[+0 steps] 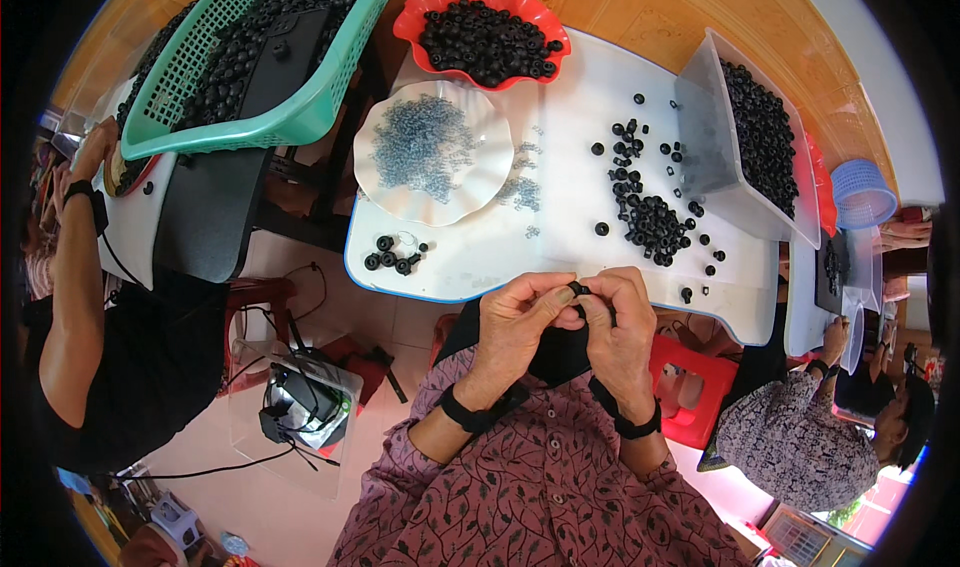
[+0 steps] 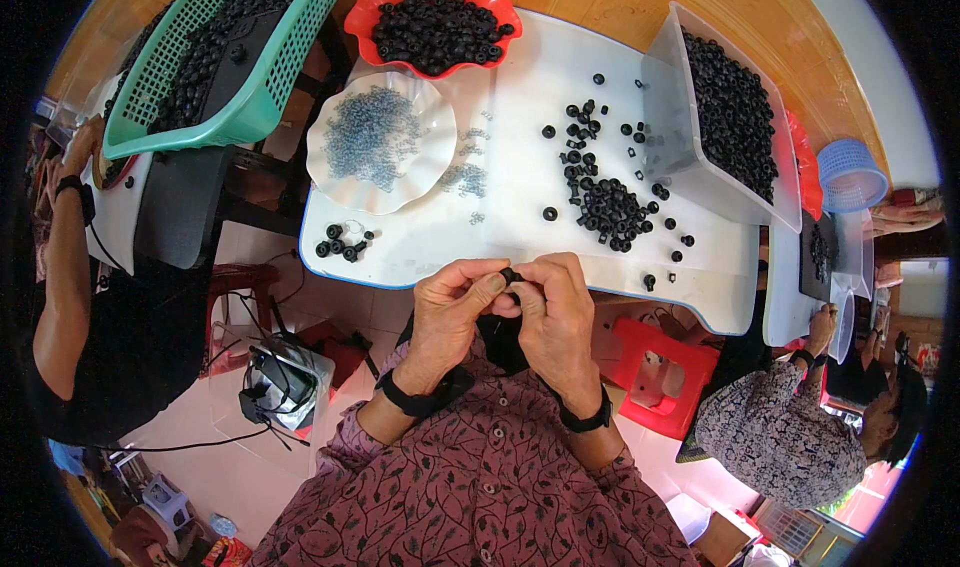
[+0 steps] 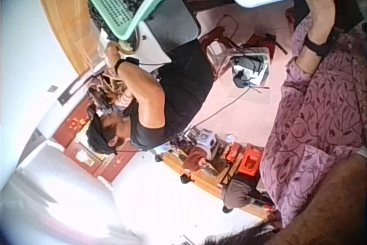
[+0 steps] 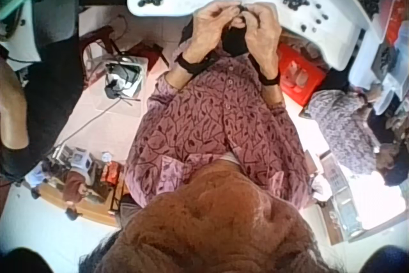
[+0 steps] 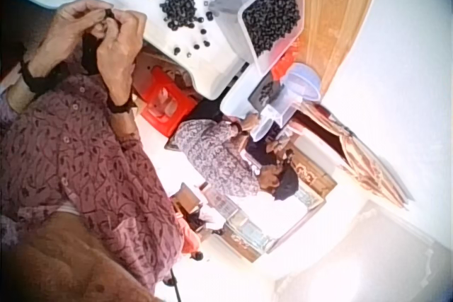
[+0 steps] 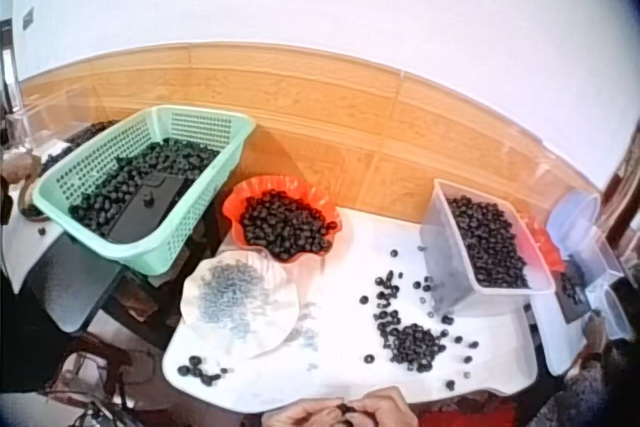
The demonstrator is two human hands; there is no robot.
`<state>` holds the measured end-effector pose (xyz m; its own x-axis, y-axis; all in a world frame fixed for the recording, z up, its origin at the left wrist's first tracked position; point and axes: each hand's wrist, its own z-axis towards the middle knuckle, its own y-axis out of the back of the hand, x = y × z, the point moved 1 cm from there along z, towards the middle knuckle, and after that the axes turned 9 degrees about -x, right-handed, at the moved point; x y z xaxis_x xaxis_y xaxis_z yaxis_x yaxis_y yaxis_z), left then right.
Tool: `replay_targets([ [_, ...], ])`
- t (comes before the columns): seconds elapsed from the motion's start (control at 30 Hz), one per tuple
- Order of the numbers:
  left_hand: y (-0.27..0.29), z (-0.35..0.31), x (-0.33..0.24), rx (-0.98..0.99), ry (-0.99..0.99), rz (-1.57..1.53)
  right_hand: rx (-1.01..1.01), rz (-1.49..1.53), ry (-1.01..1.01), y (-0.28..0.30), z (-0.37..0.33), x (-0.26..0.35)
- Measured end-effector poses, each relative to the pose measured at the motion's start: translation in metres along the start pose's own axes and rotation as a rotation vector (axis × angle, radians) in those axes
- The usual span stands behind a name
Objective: Sorting and inspecting small black plastic or rubber components on a workbench.
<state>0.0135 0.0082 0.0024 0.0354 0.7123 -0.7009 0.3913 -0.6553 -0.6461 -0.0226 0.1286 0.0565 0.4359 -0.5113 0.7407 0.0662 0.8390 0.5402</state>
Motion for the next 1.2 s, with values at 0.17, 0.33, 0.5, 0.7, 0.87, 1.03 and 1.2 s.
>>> replay_targets([
  [0.17,-0.001,0.0,-0.007,0.007,0.009,0.101,0.019,-0.061,0.048,0.001,0.003,0.002],
  [0.33,-0.004,0.001,-0.009,0.022,0.001,0.13,0.044,-0.2,0.159,-0.001,0.002,0.003],
  [0.5,0.0,0.004,-0.006,0.031,-0.028,0.174,0.073,-0.238,0.166,-0.002,0.0,0.011],
  [0.7,0.002,0.005,-0.006,0.045,0.008,0.112,0.086,-0.237,0.117,-0.003,-0.004,0.009],
  [0.87,0.004,0.002,-0.007,0.058,-0.014,0.143,0.122,-0.173,0.049,0.001,-0.005,0.013],
  [1.03,0.006,0.0,-0.01,0.093,-0.079,0.214,0.099,0.03,-0.107,0.003,-0.004,0.021],
  [1.2,0.004,-0.002,-0.015,0.074,-0.067,0.184,0.09,0.11,-0.124,0.007,-0.008,0.018],
])
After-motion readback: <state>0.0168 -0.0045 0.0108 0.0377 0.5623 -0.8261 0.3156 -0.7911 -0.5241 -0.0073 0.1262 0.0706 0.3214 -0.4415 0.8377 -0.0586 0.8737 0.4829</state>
